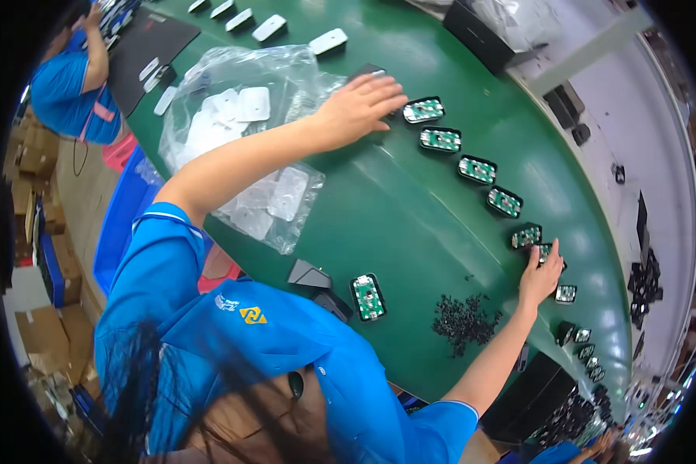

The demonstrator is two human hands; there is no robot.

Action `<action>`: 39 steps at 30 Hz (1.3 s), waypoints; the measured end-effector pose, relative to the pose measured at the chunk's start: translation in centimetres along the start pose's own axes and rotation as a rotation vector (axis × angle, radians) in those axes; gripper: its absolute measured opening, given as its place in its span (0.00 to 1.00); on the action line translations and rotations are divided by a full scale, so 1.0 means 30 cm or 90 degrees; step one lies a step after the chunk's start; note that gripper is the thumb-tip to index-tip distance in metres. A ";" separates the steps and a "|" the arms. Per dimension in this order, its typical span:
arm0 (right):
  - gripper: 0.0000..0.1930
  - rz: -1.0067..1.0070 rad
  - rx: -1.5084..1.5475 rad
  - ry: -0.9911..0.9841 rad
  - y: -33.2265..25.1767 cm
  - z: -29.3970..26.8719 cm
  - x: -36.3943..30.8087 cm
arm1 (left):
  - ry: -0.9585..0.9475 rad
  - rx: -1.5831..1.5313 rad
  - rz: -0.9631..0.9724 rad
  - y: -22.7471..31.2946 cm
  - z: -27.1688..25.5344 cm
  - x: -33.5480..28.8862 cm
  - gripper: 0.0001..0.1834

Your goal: The person assembles small electronic devices by hand at a green workbench. They repeatedly pick up a white plastic casing, insert a green circuit board, and secure it with a black cover, placing the finished units in a row on the table.

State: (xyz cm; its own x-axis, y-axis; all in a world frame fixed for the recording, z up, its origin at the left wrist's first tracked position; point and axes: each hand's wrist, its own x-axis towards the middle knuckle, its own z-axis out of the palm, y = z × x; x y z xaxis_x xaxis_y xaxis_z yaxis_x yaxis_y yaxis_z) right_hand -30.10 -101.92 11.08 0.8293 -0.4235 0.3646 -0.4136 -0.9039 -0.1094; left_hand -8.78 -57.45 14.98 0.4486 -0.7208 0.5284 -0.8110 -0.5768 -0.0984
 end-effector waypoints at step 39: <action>0.28 0.026 -0.069 0.004 -0.059 0.001 -0.032 | -0.156 -0.451 -0.694 -0.378 0.023 0.034 0.21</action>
State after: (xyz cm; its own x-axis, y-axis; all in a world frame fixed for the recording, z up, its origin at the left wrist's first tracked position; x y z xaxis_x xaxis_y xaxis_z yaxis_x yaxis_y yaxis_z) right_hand -30.16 -99.91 10.90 0.8089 -0.4588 0.3678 -0.4852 -0.8741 -0.0233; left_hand 1.15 -51.90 16.05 0.9868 -0.1117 -0.1169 0.0205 -0.6308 0.7757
